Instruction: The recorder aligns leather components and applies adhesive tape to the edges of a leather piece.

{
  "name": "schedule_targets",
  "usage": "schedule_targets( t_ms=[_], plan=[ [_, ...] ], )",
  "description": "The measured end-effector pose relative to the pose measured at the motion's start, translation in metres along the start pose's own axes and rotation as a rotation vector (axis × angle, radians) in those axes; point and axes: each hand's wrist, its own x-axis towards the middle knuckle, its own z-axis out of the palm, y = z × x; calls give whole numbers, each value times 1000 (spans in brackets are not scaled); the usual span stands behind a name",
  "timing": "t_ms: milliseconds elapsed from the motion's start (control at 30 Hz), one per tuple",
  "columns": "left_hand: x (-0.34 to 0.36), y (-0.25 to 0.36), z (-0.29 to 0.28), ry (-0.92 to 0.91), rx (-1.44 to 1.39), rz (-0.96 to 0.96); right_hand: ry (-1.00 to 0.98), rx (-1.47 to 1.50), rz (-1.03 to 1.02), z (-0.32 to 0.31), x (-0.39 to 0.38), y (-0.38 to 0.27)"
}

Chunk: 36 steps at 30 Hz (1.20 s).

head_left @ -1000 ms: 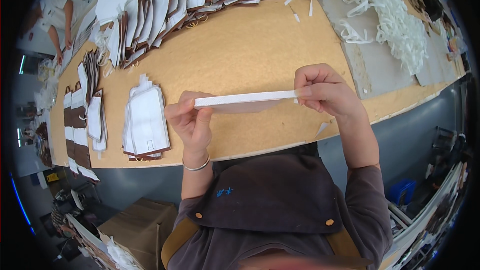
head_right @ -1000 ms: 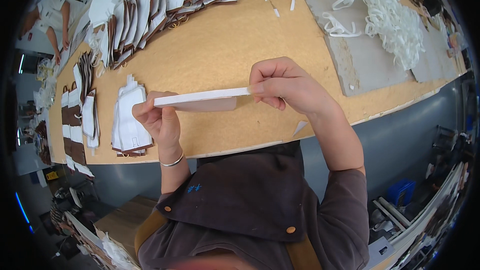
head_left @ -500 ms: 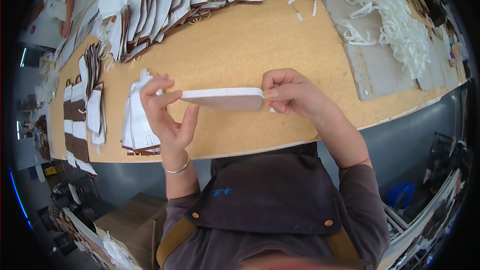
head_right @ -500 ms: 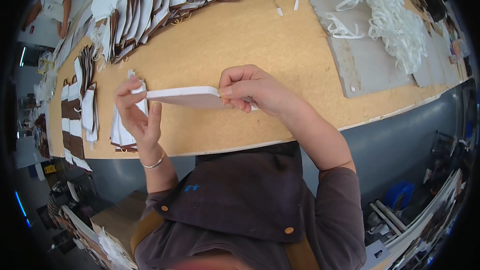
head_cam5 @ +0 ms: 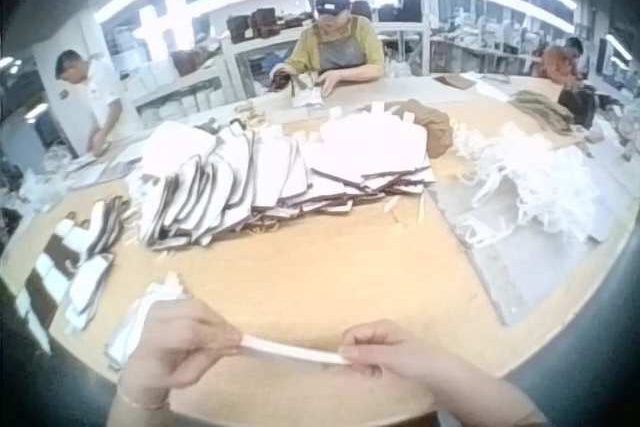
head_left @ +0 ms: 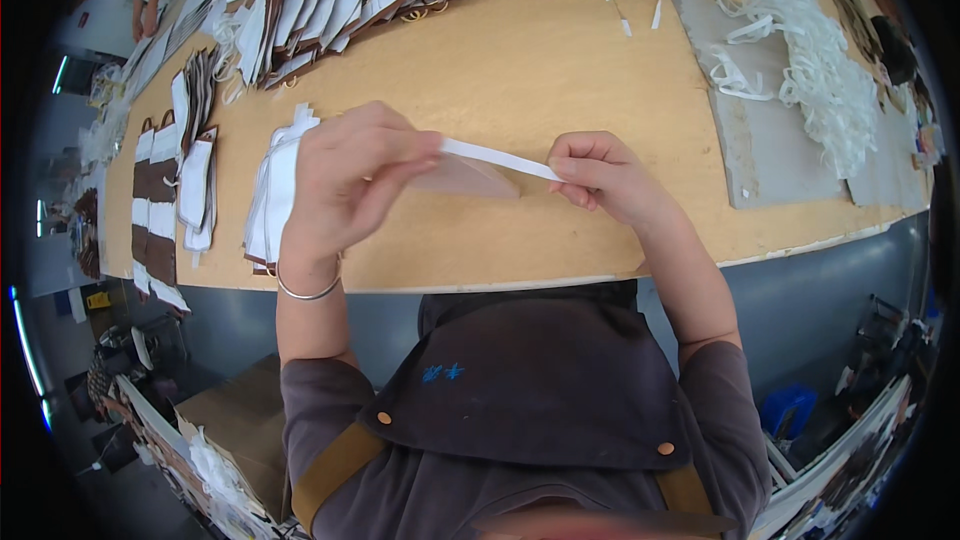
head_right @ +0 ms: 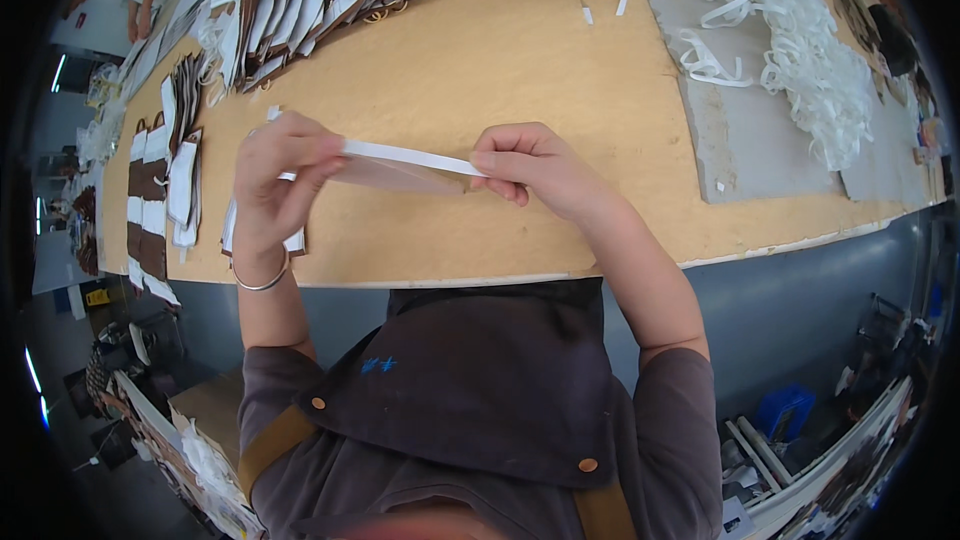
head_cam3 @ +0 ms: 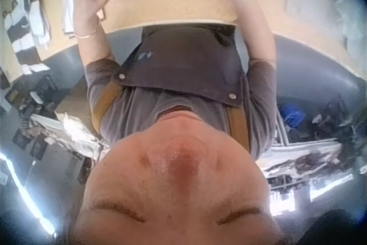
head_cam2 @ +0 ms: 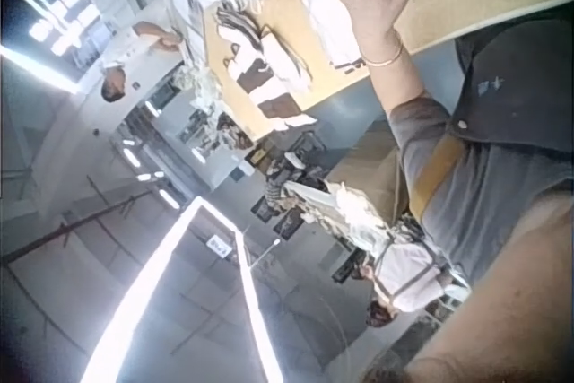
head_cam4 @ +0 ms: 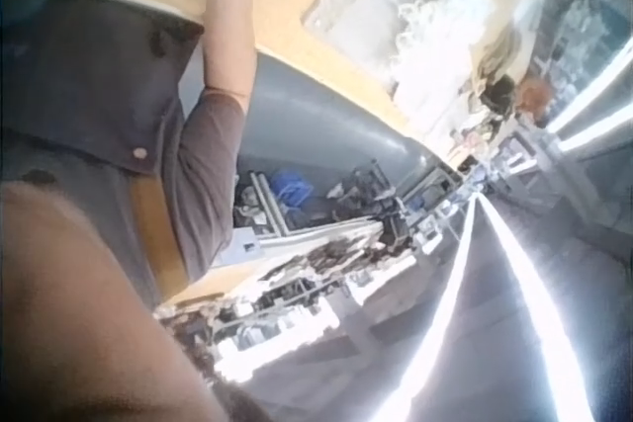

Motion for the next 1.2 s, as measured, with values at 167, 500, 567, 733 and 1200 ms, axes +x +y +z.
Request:
schedule_targets(
  t_ms=[167, 500, 567, 733, 1200],
  plan=[
    [-63, -19, -23, 314, -156, -165, 3, -176, -55, 5, 15, 10],
    [-95, -20, -21, 504, -217, -213, 156, -840, -187, 30, 43, 14],
    [-97, -22, -21, 511, -230, -214, 192, -977, -198, 35, 43, 8],
    [-95, -20, -19, 493, -185, -172, 204, -1200, -249, 42, 41, 3],
    [-96, -24, -20, 499, -178, -162, 147, -1257, -309, 43, 40, -2]
  ],
)
